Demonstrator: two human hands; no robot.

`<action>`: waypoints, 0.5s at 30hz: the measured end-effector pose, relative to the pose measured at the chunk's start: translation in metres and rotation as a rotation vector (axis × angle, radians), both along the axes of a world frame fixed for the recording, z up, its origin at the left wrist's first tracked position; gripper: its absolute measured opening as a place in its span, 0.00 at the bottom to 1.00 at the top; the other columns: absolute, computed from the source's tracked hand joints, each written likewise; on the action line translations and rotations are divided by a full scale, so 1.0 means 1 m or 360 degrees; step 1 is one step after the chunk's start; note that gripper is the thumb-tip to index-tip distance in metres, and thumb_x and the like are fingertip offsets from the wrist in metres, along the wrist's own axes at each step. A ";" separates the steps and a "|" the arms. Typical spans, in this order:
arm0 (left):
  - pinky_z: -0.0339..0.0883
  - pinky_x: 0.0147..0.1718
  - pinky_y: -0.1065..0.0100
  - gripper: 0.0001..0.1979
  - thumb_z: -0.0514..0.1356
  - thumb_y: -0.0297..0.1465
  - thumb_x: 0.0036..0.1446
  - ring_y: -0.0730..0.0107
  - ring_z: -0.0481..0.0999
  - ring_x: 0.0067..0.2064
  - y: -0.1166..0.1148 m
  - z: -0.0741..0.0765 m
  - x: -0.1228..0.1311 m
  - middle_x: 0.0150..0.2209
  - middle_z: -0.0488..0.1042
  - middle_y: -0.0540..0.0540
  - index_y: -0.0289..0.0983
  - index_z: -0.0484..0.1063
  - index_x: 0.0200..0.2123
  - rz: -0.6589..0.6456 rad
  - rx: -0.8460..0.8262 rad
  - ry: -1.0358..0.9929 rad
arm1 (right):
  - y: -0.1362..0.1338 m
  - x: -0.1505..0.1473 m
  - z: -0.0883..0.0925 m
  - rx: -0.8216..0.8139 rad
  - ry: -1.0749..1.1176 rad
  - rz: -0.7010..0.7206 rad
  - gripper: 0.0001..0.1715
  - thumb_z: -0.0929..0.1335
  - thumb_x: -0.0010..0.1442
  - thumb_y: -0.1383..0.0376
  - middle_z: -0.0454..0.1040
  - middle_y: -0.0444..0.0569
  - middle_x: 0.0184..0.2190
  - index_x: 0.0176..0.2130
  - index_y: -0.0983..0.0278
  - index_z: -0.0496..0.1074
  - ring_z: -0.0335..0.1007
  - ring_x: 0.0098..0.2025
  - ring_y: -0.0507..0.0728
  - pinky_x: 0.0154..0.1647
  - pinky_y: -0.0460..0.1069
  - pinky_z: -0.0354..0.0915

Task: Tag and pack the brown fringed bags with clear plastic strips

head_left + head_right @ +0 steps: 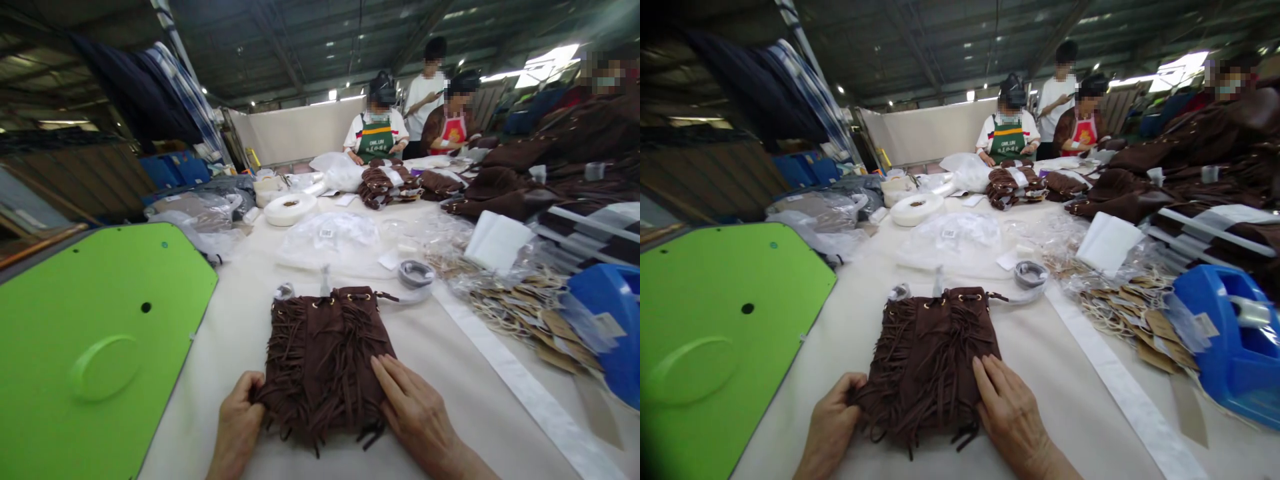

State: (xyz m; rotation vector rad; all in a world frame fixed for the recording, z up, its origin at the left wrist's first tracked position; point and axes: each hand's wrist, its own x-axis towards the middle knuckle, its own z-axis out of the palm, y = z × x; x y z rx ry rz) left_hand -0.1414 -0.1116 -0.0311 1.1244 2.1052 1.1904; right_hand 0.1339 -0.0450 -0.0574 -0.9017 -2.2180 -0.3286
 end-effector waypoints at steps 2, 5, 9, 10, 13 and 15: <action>0.54 0.19 0.74 0.03 0.49 0.29 0.31 0.74 0.58 0.21 -0.001 -0.004 0.005 0.16 0.58 0.57 0.40 0.57 0.17 0.0101 0.0046 0.0067 | 0.001 0.000 0.000 0.0019 0.0003 0.0004 0.23 0.59 0.55 0.74 0.76 0.54 0.42 0.50 0.69 0.69 0.72 0.46 0.57 0.45 0.50 0.71; 0.51 0.19 0.74 0.05 0.49 0.29 0.33 0.75 0.55 0.20 -0.001 -0.009 0.008 0.16 0.52 0.57 0.41 0.51 0.17 0.0223 0.0086 0.0126 | 0.002 0.000 -0.002 0.0056 -0.0021 0.0002 0.22 0.58 0.57 0.73 0.76 0.54 0.42 0.49 0.69 0.69 0.72 0.45 0.57 0.44 0.50 0.71; 0.60 0.27 0.72 0.11 0.52 0.29 0.34 0.70 0.65 0.28 0.005 -0.004 0.004 0.25 0.65 0.54 0.39 0.64 0.27 0.0124 0.0157 0.0124 | 0.003 0.001 -0.003 0.0073 -0.0046 0.0012 0.22 0.58 0.60 0.70 0.76 0.54 0.42 0.51 0.69 0.67 0.72 0.44 0.57 0.44 0.49 0.70; 0.62 0.30 0.72 0.13 0.52 0.29 0.33 0.69 0.66 0.31 0.008 -0.002 0.003 0.27 0.67 0.52 0.39 0.66 0.28 0.0071 0.0176 0.0111 | 0.003 0.001 -0.003 0.0072 -0.0051 0.0017 0.22 0.58 0.60 0.70 0.76 0.53 0.42 0.52 0.68 0.67 0.72 0.45 0.57 0.44 0.49 0.70; 0.60 0.26 0.73 0.07 0.50 0.28 0.33 0.71 0.65 0.28 0.014 0.001 0.001 0.23 0.65 0.53 0.40 0.62 0.22 -0.0047 0.0179 0.0051 | 0.004 0.002 -0.003 0.0091 -0.0067 0.0008 0.22 0.58 0.60 0.70 0.76 0.53 0.41 0.53 0.68 0.66 0.73 0.44 0.56 0.44 0.49 0.70; 0.55 0.22 0.75 0.04 0.49 0.28 0.33 0.74 0.60 0.23 0.016 0.000 0.001 0.18 0.59 0.56 0.40 0.57 0.19 -0.0063 0.0166 0.0020 | 0.005 0.002 -0.004 0.0124 -0.0078 -0.0006 0.21 0.57 0.61 0.70 0.76 0.52 0.41 0.52 0.68 0.66 0.73 0.43 0.56 0.44 0.49 0.70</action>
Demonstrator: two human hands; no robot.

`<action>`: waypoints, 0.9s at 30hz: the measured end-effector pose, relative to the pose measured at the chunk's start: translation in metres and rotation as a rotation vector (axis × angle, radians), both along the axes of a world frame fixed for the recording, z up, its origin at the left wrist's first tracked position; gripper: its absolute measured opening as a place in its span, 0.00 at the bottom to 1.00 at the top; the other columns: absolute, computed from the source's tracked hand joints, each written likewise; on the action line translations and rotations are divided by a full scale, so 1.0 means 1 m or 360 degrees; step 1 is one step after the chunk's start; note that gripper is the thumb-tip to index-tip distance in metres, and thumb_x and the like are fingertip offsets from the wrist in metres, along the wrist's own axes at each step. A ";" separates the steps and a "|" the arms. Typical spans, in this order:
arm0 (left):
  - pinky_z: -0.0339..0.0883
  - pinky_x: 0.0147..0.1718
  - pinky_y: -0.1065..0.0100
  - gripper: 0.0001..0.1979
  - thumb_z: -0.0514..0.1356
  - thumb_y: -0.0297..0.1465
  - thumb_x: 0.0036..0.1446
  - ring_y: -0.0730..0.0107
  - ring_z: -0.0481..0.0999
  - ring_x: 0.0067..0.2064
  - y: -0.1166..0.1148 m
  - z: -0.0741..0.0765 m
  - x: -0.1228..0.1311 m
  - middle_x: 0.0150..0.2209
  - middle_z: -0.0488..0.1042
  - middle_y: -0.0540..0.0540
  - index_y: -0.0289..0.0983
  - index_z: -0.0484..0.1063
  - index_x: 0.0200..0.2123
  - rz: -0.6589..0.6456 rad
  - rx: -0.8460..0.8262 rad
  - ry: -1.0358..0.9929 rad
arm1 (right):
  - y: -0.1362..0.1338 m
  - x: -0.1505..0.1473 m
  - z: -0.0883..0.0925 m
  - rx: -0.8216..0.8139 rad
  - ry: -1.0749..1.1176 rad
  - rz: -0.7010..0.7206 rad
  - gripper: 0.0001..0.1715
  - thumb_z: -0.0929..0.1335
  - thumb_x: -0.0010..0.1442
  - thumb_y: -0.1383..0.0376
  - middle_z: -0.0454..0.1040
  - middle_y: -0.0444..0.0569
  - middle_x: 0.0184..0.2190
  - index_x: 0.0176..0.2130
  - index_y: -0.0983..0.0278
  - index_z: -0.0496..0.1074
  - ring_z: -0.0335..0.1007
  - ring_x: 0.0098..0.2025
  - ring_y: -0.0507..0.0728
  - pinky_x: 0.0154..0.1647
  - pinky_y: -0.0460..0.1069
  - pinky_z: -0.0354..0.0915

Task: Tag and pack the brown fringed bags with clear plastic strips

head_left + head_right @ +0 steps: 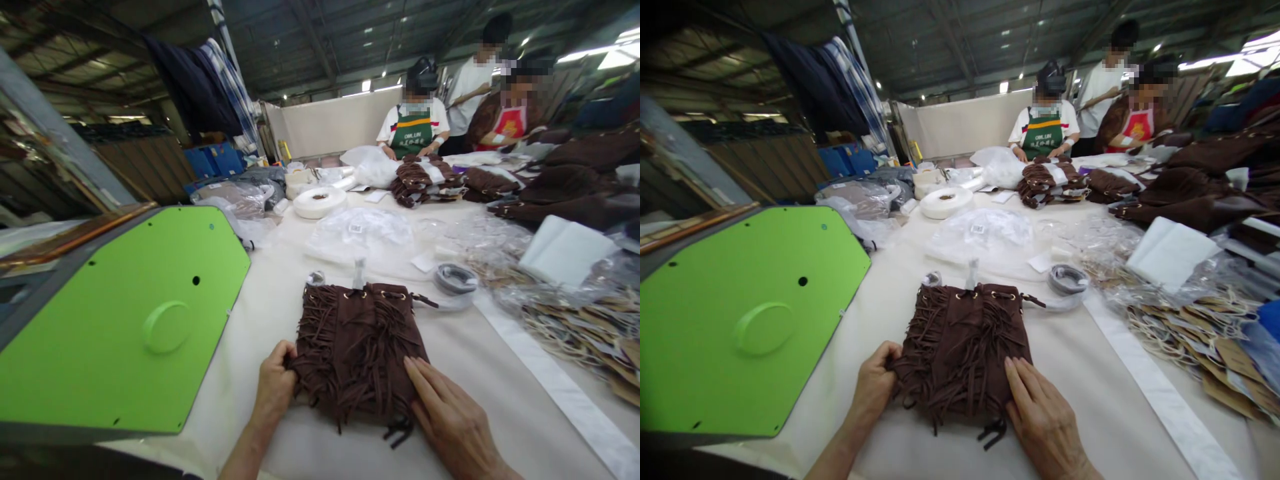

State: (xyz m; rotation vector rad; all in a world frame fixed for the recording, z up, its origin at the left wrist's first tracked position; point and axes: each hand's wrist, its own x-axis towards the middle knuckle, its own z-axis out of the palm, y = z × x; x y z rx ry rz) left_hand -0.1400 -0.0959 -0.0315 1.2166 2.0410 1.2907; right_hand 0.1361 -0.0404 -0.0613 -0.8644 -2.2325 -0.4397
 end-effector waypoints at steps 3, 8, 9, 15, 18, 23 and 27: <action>0.52 0.21 0.75 0.03 0.49 0.29 0.34 0.75 0.56 0.22 -0.005 -0.003 0.000 0.17 0.56 0.56 0.40 0.54 0.18 0.0008 0.0016 0.0002 | 0.002 0.002 -0.001 0.0034 -0.0022 0.0003 0.20 0.57 0.62 0.71 0.77 0.52 0.40 0.51 0.68 0.67 0.74 0.42 0.55 0.43 0.47 0.70; 0.51 0.22 0.75 0.06 0.53 0.28 0.35 0.76 0.55 0.23 -0.023 -0.003 -0.008 0.18 0.56 0.56 0.39 0.54 0.17 -0.0149 -0.0018 -0.0001 | 0.009 0.010 0.001 0.0023 -0.0065 0.0148 0.20 0.56 0.62 0.73 0.77 0.53 0.39 0.51 0.68 0.66 0.74 0.42 0.55 0.43 0.47 0.69; 0.51 0.22 0.74 0.07 0.53 0.28 0.35 0.75 0.55 0.23 -0.025 -0.003 -0.010 0.18 0.57 0.56 0.39 0.54 0.17 -0.0195 -0.0030 -0.0006 | 0.010 0.013 0.002 0.0009 -0.0071 0.0191 0.21 0.56 0.62 0.74 0.77 0.53 0.39 0.52 0.68 0.66 0.74 0.43 0.54 0.44 0.47 0.69; 0.60 0.30 0.72 0.11 0.53 0.25 0.37 0.71 0.65 0.30 -0.024 0.008 -0.018 0.26 0.66 0.52 0.39 0.68 0.29 -0.0483 0.0009 0.0042 | 0.017 0.021 0.001 -0.0056 -0.0108 0.0326 0.25 0.57 0.61 0.76 0.76 0.52 0.42 0.56 0.66 0.63 0.72 0.46 0.54 0.47 0.46 0.68; 0.62 0.34 0.71 0.14 0.50 0.22 0.38 0.69 0.68 0.35 -0.025 0.008 -0.019 0.32 0.69 0.49 0.39 0.67 0.30 -0.0642 0.0128 0.0219 | 0.017 0.018 0.002 -0.0048 -0.0027 0.0318 0.24 0.57 0.61 0.75 0.77 0.51 0.40 0.56 0.65 0.63 0.73 0.43 0.53 0.45 0.46 0.69; 0.56 0.27 0.72 0.10 0.46 0.20 0.35 0.71 0.62 0.28 -0.028 -0.004 -0.019 0.24 0.60 0.52 0.40 0.56 0.22 -0.0570 0.0208 0.0353 | 0.017 0.016 0.008 -0.0085 -0.0069 0.0384 0.22 0.56 0.62 0.74 0.76 0.53 0.38 0.54 0.66 0.65 0.73 0.42 0.55 0.42 0.48 0.70; 0.52 0.26 0.72 0.09 0.46 0.20 0.34 0.72 0.60 0.27 -0.029 -0.008 -0.023 0.22 0.59 0.53 0.39 0.54 0.21 -0.0581 0.0198 0.0421 | 0.020 0.018 0.010 -0.0147 -0.0113 0.0420 0.21 0.56 0.63 0.74 0.75 0.53 0.38 0.52 0.67 0.66 0.72 0.42 0.55 0.41 0.48 0.70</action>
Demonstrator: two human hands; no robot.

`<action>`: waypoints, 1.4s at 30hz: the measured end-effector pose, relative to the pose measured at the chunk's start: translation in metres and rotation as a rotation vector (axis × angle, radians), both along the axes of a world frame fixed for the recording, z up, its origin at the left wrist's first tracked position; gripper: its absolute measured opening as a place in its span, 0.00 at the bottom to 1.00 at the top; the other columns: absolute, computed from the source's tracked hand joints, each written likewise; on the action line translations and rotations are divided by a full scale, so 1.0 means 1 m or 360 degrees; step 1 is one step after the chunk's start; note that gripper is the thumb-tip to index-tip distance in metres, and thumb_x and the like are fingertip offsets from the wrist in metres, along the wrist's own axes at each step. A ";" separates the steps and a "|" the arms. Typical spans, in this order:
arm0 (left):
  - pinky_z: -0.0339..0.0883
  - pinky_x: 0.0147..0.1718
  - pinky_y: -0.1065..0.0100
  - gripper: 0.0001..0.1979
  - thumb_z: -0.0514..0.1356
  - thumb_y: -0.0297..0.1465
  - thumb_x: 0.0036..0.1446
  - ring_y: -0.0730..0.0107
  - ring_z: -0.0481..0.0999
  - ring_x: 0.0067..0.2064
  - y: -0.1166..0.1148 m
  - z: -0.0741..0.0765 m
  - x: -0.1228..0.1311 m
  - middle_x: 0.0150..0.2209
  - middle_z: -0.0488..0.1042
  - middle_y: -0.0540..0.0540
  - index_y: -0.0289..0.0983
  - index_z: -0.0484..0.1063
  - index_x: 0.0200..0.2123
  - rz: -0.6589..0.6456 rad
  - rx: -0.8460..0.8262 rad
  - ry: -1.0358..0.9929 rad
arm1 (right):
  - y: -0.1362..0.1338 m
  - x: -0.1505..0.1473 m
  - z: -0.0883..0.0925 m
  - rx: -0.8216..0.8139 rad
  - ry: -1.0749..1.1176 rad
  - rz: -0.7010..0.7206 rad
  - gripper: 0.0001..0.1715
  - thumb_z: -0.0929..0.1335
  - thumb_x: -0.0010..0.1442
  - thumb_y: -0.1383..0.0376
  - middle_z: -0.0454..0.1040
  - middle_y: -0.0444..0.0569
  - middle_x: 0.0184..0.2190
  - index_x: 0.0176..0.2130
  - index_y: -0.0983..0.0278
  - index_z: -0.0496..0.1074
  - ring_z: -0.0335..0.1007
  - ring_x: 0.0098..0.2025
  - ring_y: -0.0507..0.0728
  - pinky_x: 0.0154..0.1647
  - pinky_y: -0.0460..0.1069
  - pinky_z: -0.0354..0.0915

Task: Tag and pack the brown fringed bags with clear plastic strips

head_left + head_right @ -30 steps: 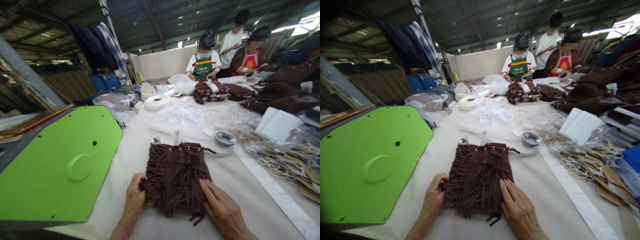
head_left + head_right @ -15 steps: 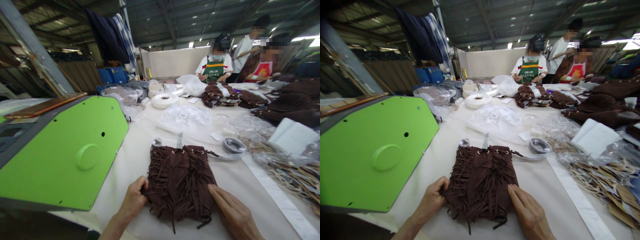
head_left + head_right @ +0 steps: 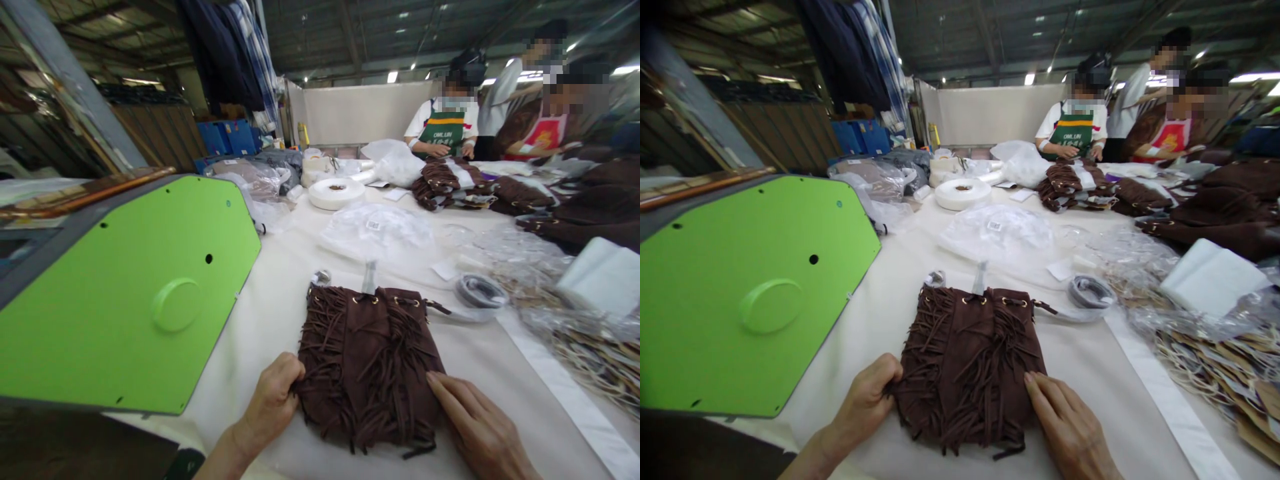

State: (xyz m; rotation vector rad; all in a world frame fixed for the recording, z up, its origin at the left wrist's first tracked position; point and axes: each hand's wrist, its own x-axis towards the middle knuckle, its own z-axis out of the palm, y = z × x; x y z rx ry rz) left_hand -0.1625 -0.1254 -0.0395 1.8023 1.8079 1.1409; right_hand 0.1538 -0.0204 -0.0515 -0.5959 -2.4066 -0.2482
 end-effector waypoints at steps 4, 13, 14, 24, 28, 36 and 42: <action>0.51 0.23 0.72 0.09 0.47 0.20 0.33 0.73 0.58 0.24 -0.001 0.001 -0.005 0.20 0.57 0.54 0.39 0.51 0.20 -0.0025 -0.0057 0.0037 | 0.003 0.001 -0.001 -0.0040 -0.0011 0.0038 0.20 0.55 0.63 0.74 0.75 0.54 0.37 0.50 0.67 0.67 0.71 0.40 0.54 0.40 0.47 0.69; 0.62 0.39 0.67 0.16 0.47 0.22 0.40 0.68 0.67 0.39 0.006 0.007 0.010 0.36 0.66 0.49 0.40 0.63 0.35 0.0182 -0.0165 0.0015 | 0.003 -0.002 -0.004 -0.0250 0.0130 -0.0040 0.17 0.60 0.59 0.73 0.73 0.52 0.35 0.46 0.65 0.68 0.70 0.35 0.55 0.34 0.47 0.69; 0.62 0.37 0.67 0.14 0.47 0.23 0.40 0.68 0.67 0.38 0.007 0.005 0.012 0.34 0.66 0.50 0.40 0.63 0.33 0.0235 -0.0174 0.0043 | 0.003 -0.004 -0.004 -0.0314 0.0154 -0.0074 0.17 0.60 0.57 0.73 0.73 0.51 0.34 0.45 0.64 0.68 0.70 0.35 0.55 0.34 0.47 0.69; 0.58 0.22 0.73 0.07 0.45 0.24 0.38 0.71 0.63 0.23 0.008 0.000 0.016 0.20 0.62 0.54 0.41 0.57 0.22 0.0300 -0.0123 0.0097 | 0.002 -0.020 -0.003 -0.0643 0.0432 -0.0377 0.28 0.56 0.36 0.80 0.67 0.48 0.32 0.38 0.61 0.63 0.67 0.35 0.55 0.34 0.48 0.68; 0.60 0.20 0.76 0.09 0.45 0.22 0.37 0.74 0.65 0.21 -0.008 -0.002 0.011 0.19 0.61 0.56 0.41 0.56 0.23 0.0172 -0.0056 0.0225 | -0.001 -0.013 0.002 -0.0602 0.0409 -0.0217 0.30 0.55 0.38 0.81 0.67 0.48 0.32 0.40 0.62 0.63 0.66 0.36 0.54 0.34 0.45 0.68; 0.68 0.28 0.76 0.26 0.44 0.15 0.45 0.74 0.73 0.30 -0.008 0.000 0.004 0.32 0.70 0.48 0.37 0.63 0.47 -0.0160 0.0486 0.1034 | -0.008 -0.012 0.004 -0.0204 0.0068 -0.0187 0.25 0.58 0.56 0.76 0.68 0.52 0.34 0.50 0.64 0.67 0.64 0.36 0.57 0.34 0.50 0.67; 0.67 0.27 0.71 0.30 0.45 0.16 0.53 0.70 0.71 0.28 -0.011 -0.004 -0.004 0.31 0.71 0.47 0.38 0.55 0.59 -0.0281 0.0544 0.1382 | -0.013 -0.006 0.007 -0.0072 -0.0148 0.0076 0.25 0.55 0.64 0.72 0.69 0.56 0.49 0.58 0.64 0.61 0.60 0.54 0.59 0.52 0.56 0.63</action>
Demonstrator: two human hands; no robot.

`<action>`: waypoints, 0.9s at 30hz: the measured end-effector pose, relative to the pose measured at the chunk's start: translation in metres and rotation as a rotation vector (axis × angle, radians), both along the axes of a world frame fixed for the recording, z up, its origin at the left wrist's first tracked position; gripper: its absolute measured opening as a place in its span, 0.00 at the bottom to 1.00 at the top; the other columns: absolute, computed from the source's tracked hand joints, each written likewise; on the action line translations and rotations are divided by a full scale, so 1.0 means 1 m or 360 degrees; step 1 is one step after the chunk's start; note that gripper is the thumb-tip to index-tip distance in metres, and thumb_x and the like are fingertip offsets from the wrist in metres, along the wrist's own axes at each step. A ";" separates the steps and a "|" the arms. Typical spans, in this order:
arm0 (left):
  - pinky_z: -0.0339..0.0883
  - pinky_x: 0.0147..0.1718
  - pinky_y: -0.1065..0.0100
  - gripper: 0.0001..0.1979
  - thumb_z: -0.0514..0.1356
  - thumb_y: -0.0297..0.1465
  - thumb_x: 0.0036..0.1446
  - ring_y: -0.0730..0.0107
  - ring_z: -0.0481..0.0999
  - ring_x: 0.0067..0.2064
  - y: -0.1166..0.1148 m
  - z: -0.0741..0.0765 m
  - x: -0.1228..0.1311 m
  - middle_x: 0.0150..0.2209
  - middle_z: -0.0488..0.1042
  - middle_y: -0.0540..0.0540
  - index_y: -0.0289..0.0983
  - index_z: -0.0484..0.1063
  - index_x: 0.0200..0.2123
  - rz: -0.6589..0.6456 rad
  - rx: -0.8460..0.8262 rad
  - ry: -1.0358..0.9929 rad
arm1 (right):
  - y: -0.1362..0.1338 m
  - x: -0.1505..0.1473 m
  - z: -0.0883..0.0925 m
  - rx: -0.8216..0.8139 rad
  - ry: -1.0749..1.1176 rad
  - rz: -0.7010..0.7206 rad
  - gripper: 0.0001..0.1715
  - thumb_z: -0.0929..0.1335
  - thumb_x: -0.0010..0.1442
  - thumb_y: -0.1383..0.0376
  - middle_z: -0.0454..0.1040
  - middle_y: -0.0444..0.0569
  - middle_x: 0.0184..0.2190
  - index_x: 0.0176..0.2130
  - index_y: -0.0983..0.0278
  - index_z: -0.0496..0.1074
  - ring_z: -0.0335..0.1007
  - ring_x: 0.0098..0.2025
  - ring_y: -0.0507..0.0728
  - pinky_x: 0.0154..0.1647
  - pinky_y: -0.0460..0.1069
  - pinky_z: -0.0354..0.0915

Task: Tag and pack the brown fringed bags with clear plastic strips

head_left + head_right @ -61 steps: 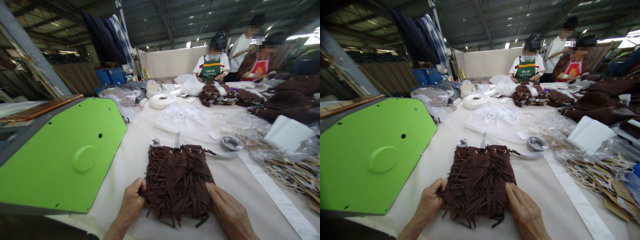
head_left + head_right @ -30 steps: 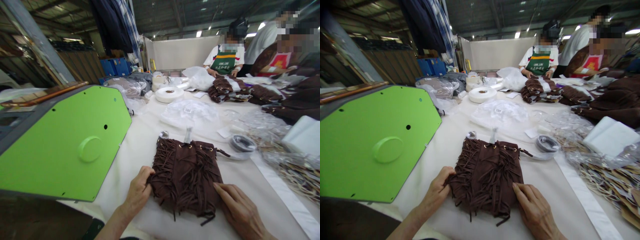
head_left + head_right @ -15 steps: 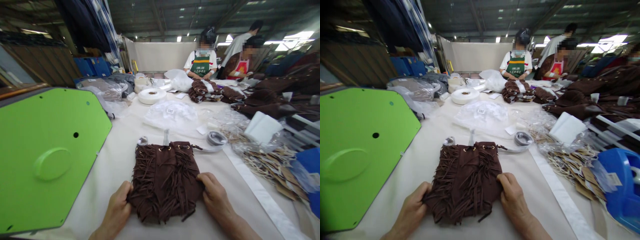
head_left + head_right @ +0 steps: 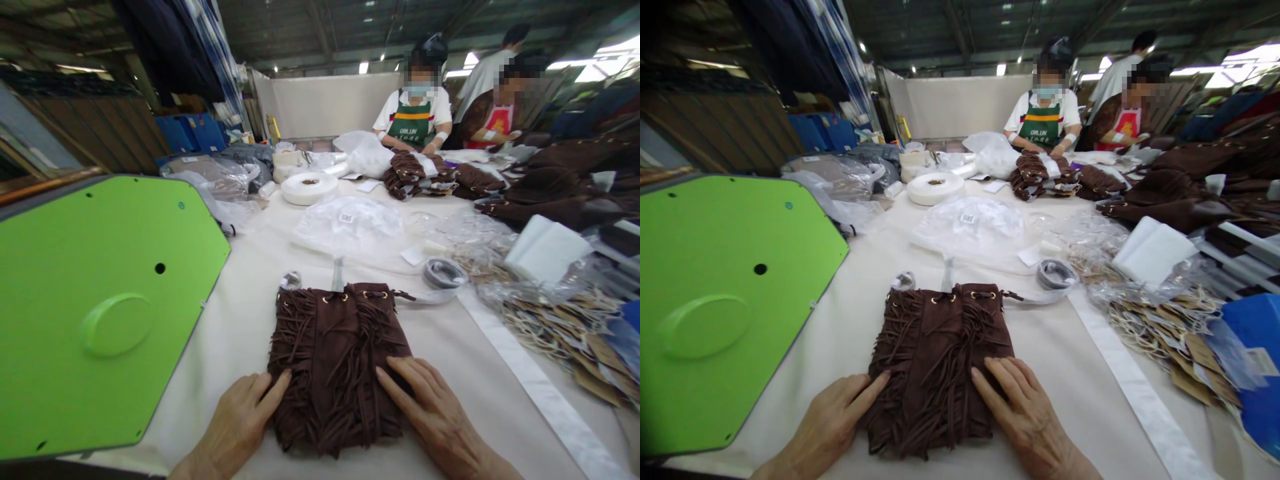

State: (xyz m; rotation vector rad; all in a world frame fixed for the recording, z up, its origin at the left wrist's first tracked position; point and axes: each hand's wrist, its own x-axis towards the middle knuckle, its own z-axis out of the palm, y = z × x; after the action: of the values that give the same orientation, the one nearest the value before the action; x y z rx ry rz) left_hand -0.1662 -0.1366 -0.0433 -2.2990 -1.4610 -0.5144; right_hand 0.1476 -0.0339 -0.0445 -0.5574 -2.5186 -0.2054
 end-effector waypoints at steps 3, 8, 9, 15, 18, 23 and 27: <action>0.66 0.26 0.70 0.36 0.44 0.14 0.50 0.69 0.70 0.27 -0.006 0.007 -0.005 0.30 0.71 0.48 0.40 0.48 0.62 0.0036 -0.0124 0.0049 | 0.001 0.004 0.001 -0.0052 -0.0206 0.0155 0.27 0.56 0.64 0.70 0.63 0.52 0.57 0.61 0.59 0.57 0.51 0.62 0.60 0.54 0.56 0.63; 0.69 0.33 0.65 0.30 0.48 0.18 0.47 0.64 0.72 0.37 -0.008 0.056 0.008 0.38 0.72 0.43 0.39 0.62 0.55 0.0127 -0.0379 0.0032 | 0.003 0.003 -0.004 -0.0127 -0.0352 0.0163 0.29 0.58 0.63 0.68 0.61 0.50 0.60 0.62 0.58 0.53 0.44 0.65 0.61 0.54 0.58 0.65; 0.69 0.39 0.64 0.29 0.48 0.18 0.48 0.62 0.71 0.43 -0.005 0.066 0.016 0.43 0.72 0.42 0.37 0.62 0.55 0.0124 -0.0366 -0.0011 | 0.003 0.002 -0.007 -0.0126 -0.0348 0.0164 0.29 0.58 0.63 0.68 0.61 0.50 0.60 0.62 0.58 0.53 0.43 0.65 0.61 0.54 0.58 0.65; 0.59 0.54 0.57 0.27 0.51 0.31 0.59 0.59 0.57 0.61 0.015 0.049 0.057 0.58 0.64 0.42 0.34 0.52 0.61 -0.0164 -0.0318 -0.0042 | 0.004 0.010 -0.007 -0.0224 -0.0203 0.0215 0.30 0.59 0.59 0.74 0.64 0.51 0.57 0.59 0.60 0.59 0.48 0.64 0.60 0.53 0.57 0.64; 0.59 0.54 0.56 0.29 0.50 0.36 0.61 0.58 0.55 0.62 0.014 0.018 0.053 0.60 0.61 0.40 0.33 0.48 0.62 -0.0200 -0.0489 0.0042 | 0.006 0.001 0.025 -0.0429 0.0054 0.0284 0.27 0.57 0.56 0.76 0.71 0.52 0.50 0.53 0.64 0.64 0.59 0.58 0.56 0.52 0.53 0.63; 0.54 0.58 0.55 0.31 0.47 0.42 0.62 0.58 0.55 0.63 0.009 0.006 0.040 0.60 0.61 0.38 0.37 0.42 0.64 -0.0188 -0.0593 -0.0187 | 0.009 -0.061 0.078 -0.0736 0.0019 0.0426 0.14 0.60 0.63 0.66 0.71 0.50 0.47 0.48 0.61 0.67 0.62 0.52 0.55 0.55 0.53 0.55; 0.55 0.57 0.57 0.26 0.47 0.46 0.61 0.60 0.58 0.61 0.009 0.009 0.038 0.56 0.65 0.37 0.36 0.56 0.56 -0.0240 -0.0522 -0.0365 | 0.005 -0.069 0.069 -0.0886 -0.0334 0.0505 0.20 0.65 0.57 0.48 0.72 0.46 0.35 0.37 0.61 0.69 0.65 0.39 0.55 0.44 0.52 0.59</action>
State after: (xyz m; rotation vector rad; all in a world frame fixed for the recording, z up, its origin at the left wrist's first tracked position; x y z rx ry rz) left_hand -0.1278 -0.1276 -0.0339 -2.6977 -1.5839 -0.6405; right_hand 0.0784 -0.0292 0.0241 -0.3411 -2.8238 0.5998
